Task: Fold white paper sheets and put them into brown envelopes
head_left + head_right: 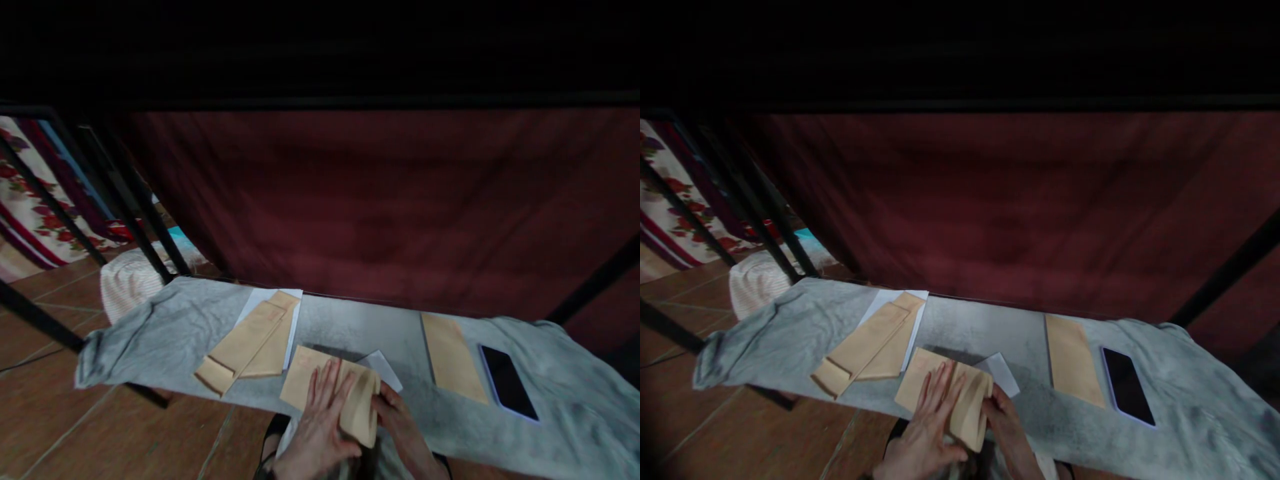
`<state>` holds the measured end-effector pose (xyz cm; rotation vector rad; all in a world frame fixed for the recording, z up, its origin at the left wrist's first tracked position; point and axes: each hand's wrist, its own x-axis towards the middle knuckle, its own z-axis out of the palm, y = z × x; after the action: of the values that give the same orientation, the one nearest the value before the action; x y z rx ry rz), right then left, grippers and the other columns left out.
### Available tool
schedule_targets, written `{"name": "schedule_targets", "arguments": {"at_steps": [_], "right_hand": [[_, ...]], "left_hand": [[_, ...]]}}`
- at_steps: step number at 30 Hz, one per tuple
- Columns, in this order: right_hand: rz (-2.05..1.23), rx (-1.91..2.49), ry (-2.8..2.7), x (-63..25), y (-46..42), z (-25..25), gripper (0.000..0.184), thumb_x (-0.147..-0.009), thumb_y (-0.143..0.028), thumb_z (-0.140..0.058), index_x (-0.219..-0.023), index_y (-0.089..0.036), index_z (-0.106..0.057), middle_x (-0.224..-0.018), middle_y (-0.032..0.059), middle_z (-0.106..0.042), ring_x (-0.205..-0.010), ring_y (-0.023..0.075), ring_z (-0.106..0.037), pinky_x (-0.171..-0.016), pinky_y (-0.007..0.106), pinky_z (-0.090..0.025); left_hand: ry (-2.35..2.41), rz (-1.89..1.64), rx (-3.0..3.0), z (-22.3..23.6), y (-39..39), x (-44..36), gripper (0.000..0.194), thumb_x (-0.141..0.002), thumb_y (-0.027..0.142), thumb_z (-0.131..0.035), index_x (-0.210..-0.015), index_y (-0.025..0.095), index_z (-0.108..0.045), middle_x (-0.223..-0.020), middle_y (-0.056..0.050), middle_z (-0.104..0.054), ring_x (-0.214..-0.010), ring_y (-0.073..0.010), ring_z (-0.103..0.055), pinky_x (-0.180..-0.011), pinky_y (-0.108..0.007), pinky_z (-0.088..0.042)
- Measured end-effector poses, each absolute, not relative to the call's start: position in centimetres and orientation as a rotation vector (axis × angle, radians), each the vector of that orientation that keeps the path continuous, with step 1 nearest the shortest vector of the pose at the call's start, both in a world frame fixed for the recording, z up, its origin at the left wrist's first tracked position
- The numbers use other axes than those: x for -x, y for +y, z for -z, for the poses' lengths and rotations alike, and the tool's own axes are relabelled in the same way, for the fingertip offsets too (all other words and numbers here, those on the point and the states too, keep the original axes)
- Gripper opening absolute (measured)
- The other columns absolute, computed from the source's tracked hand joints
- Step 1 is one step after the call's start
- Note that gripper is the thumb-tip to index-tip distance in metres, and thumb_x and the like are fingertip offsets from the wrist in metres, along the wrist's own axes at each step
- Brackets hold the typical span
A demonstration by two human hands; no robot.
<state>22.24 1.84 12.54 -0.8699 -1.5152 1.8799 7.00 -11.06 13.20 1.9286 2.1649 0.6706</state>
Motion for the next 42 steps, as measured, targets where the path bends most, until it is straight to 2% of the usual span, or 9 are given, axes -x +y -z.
{"name": "schedule_targets", "arguments": {"at_steps": [3,10,15,21,26,29,33,36,42], "right_hand": [[-2.011,0.833,-1.5,-23.4,2.6,-13.0,0.05,-0.066,-0.059,-0.077,-0.1,-0.023,-0.076,-0.091,0.0073,-0.077,-0.086,0.0303,-0.072,-0.079,0.043,-0.056],[-1.946,0.707,-1.574,-25.1,3.0,-12.5,0.036,-0.075,-0.049,-0.073,-0.102,-0.024,-0.074,-0.096,0.0048,-0.076,-0.094,0.0269,-0.07,-0.094,0.044,-0.051],[-1.8,0.821,-1.564,-25.7,3.7,-11.7,0.034,-0.073,-0.051,-0.073,-0.088,-0.021,-0.071,-0.085,0.0044,-0.074,-0.085,0.0257,-0.069,-0.084,0.041,-0.054],[-1.525,0.951,-1.522,-25.8,3.9,-10.3,0.031,-0.076,-0.044,-0.068,-0.096,-0.023,-0.057,-0.069,-0.0027,-0.066,-0.066,0.0201,-0.064,-0.065,0.032,-0.052],[-1.154,1.009,-1.756,-26.3,3.6,-10.4,0.009,-0.083,-0.03,-0.055,-0.085,-0.022,-0.058,-0.08,0.0012,-0.064,-0.075,0.0186,-0.063,-0.073,0.029,-0.051],[-0.987,1.052,-1.938,-26.8,3.4,-10.8,0.018,-0.088,-0.026,-0.049,-0.084,-0.022,-0.067,-0.088,0.0061,-0.065,-0.083,0.02,-0.064,-0.08,0.031,-0.051],[-0.859,1.068,-2.042,-27.1,3.3,-10.8,0.024,-0.088,-0.023,-0.049,-0.09,-0.021,-0.073,-0.095,0.0102,-0.068,-0.091,0.0229,-0.064,-0.088,0.034,-0.051],[-0.979,1.094,-2.039,-27.1,3.4,-10.9,0.023,-0.085,-0.026,-0.052,-0.091,-0.02,-0.073,-0.094,0.0097,-0.07,-0.089,0.023,-0.065,-0.085,0.034,-0.051],[-1.554,1.103,-1.959,-27.7,4.2,-11.7,0.022,-0.078,-0.038,-0.06,-0.081,-0.021,-0.072,-0.08,0.0026,-0.071,-0.079,0.0214,-0.065,-0.072,0.03,-0.05]], "left_hand": [[2.111,-0.539,-1.969,-12.7,-10.0,-5.3,0.137,-0.056,0.056,-0.089,-0.162,0.03,-0.007,-0.169,-0.019,0.0,-0.153,-0.0459,-0.005,-0.117,-0.075,-0.01],[1.922,-0.384,-2.023,-11.7,-8.5,-5.0,0.135,-0.05,0.061,-0.088,-0.161,0.032,-0.017,-0.167,-0.018,-0.02,-0.152,-0.0466,-0.013,-0.119,-0.072,-0.005],[2.034,-0.465,-2.142,-11.9,-8.5,-5.9,0.124,-0.057,0.056,-0.086,-0.16,0.033,-0.02,-0.164,-0.015,-0.028,-0.15,-0.0453,-0.02,-0.12,-0.07,-0.005],[2.216,-0.536,-2.16,-12.1,-8.5,-7.4,0.102,-0.071,0.054,-0.077,-0.158,0.029,-0.03,-0.157,-0.017,-0.039,-0.146,-0.042,-0.03,-0.12,-0.067,-0.001],[2.3,-0.56,-2.151,-11.4,-8.6,-8.5,0.095,-0.075,0.05,-0.074,-0.157,0.027,-0.032,-0.164,-0.017,-0.027,-0.147,-0.042,-0.029,-0.12,-0.064,-0.003],[2.346,-0.536,-2.163,-11.1,-8.5,-9.0,0.097,-0.073,0.05,-0.075,-0.157,0.027,-0.033,-0.166,-0.017,-0.023,-0.146,-0.0435,-0.03,-0.119,-0.064,-0.008],[2.431,-0.457,-2.191,-11.1,-8.4,-9.5,0.099,-0.07,0.046,-0.077,-0.156,0.027,-0.034,-0.163,-0.017,-0.03,-0.144,-0.0432,-0.033,-0.118,-0.064,-0.015],[2.464,-0.418,-2.21,-11.3,-8.6,-10.0,0.099,-0.069,0.041,-0.078,-0.157,0.027,-0.034,-0.159,-0.018,-0.036,-0.142,-0.0422,-0.036,-0.117,-0.064,-0.018],[2.51,-0.389,-2.205,-10.5,-9.8,-11.4,0.101,-0.069,0.043,-0.078,-0.157,0.028,-0.033,-0.156,-0.018,-0.041,-0.139,-0.042,-0.04,-0.117,-0.064,-0.02]]}}
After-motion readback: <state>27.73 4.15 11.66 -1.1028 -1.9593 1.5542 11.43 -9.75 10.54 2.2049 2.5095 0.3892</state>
